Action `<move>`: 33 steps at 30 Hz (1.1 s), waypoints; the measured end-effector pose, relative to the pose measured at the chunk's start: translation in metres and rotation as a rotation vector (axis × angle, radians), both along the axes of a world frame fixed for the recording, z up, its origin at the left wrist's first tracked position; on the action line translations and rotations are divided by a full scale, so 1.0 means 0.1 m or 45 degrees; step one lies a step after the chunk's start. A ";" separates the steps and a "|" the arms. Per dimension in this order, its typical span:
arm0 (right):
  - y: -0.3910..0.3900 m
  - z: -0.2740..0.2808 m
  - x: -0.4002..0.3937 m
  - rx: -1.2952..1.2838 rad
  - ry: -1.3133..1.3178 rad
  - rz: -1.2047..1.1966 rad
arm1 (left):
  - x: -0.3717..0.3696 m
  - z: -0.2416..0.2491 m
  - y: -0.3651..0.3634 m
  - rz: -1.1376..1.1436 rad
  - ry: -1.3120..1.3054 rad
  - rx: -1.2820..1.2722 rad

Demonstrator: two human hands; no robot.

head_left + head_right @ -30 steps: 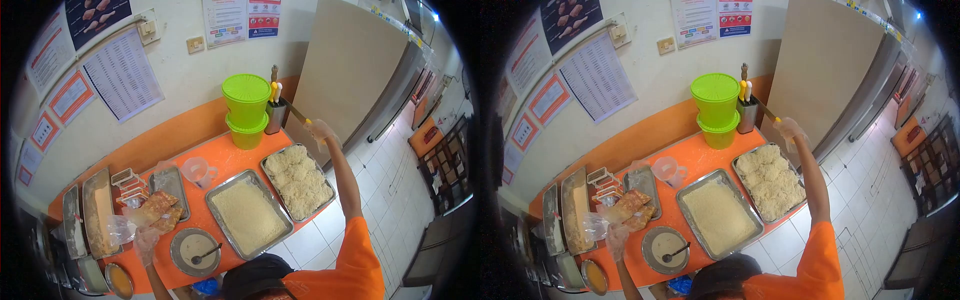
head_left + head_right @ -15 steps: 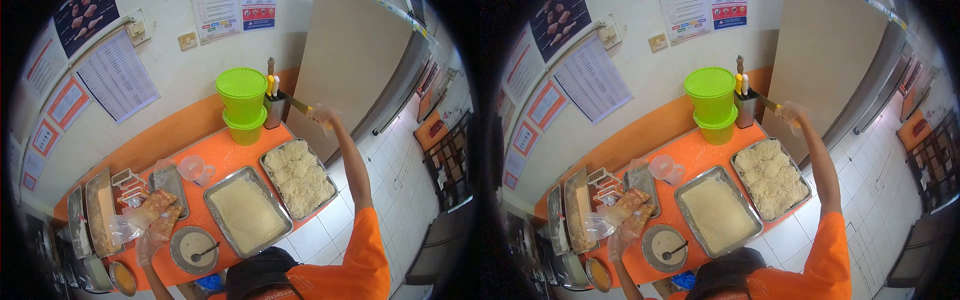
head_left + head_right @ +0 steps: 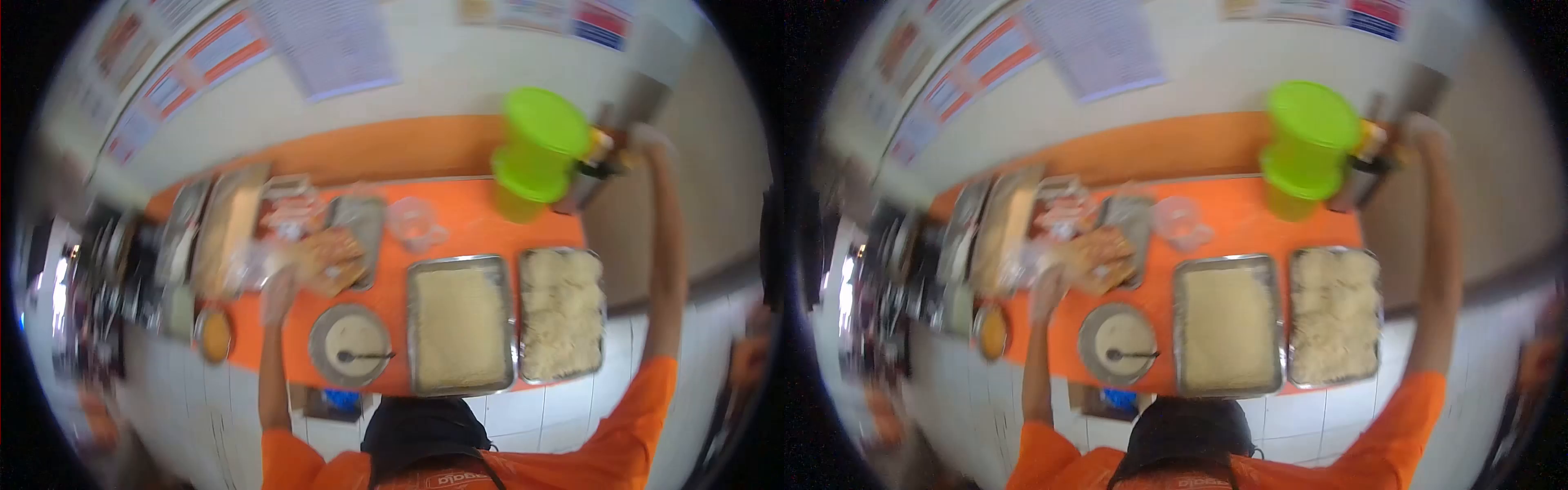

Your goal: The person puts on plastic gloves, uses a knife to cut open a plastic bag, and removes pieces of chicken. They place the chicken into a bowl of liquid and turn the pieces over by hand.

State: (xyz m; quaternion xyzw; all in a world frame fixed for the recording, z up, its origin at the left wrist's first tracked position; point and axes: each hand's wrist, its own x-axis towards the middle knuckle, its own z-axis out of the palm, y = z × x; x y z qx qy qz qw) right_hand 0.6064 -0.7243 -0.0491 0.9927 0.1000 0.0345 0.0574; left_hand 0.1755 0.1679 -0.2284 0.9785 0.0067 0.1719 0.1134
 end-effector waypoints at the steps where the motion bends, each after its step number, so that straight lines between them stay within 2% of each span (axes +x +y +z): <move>1: -0.13 -0.12 0.25 -0.013 -0.073 0.042 | 0.06 0.10 -0.09 0.094 0.119 0.129; 2: -0.14 -0.15 0.37 -0.015 -0.138 0.072 | 0.17 0.25 -0.14 0.172 0.418 -0.008; 3: -0.20 -0.22 0.50 -0.018 -0.203 0.097 | 0.19 0.22 -0.13 0.172 0.310 -0.041; 5: -0.32 -0.40 0.72 -0.042 -0.363 0.185 | 0.25 0.43 -0.26 0.222 0.397 -0.292; 8: -0.57 -0.77 1.01 -0.053 -0.706 0.354 | 0.34 0.30 -0.09 0.214 0.506 -0.247; 10: 0.13 -0.39 0.37 0.500 -0.053 -0.317 | 0.34 0.40 -0.12 0.176 0.561 -0.326; 13: 0.25 -0.42 0.04 0.804 -0.062 -0.301 | 0.35 0.66 -0.26 0.179 0.675 -0.361; 14: 0.32 -0.43 -0.11 0.735 -0.201 -0.305 | 0.33 0.69 -0.27 0.189 0.725 -0.360; 16: 0.63 -0.36 -0.57 0.592 -0.490 -0.316 | 0.43 0.26 0.07 -0.014 0.692 -0.416; 18: 0.47 -0.76 -0.88 0.375 -1.144 -0.185 | 0.46 -0.02 0.21 -0.051 0.617 -0.402; 19: 0.57 -0.89 -1.15 0.446 -1.081 -0.176 | 0.47 -0.09 0.19 0.018 0.555 -0.362; 20: 0.92 -0.91 -1.53 0.515 -1.016 -0.164 | 0.48 -0.13 0.16 0.090 0.493 -0.325; 21: 2.15 -0.59 -2.19 0.730 -0.907 -0.378 | 0.51 -0.02 0.07 0.095 0.521 -0.320; 23: 3.28 -0.90 -2.92 1.083 -0.698 0.047 | 0.55 0.37 -0.19 0.084 0.602 -0.296; 26: 4.85 -1.19 -3.69 1.223 -0.055 0.818 | 0.66 0.33 -0.21 0.047 0.654 -0.966; 27: 5.41 -1.28 -3.83 1.149 -0.177 1.033 | 0.75 0.23 -0.17 0.001 0.605 -1.037; 29: 6.21 -1.28 -3.93 1.022 0.012 1.005 | 0.93 -0.06 -0.06 -0.086 0.506 -1.186; 30: 6.46 -1.27 -3.90 0.934 0.057 0.966 | 0.93 0.04 -0.10 -0.156 0.461 -1.115; 32: 6.82 -1.76 -3.68 0.882 -0.151 0.856 | 0.87 0.38 -0.22 -0.288 0.358 -0.984; 33: 6.97 -1.93 -3.60 0.854 -0.250 0.805 | 0.94 0.29 -0.19 -0.312 0.387 -1.036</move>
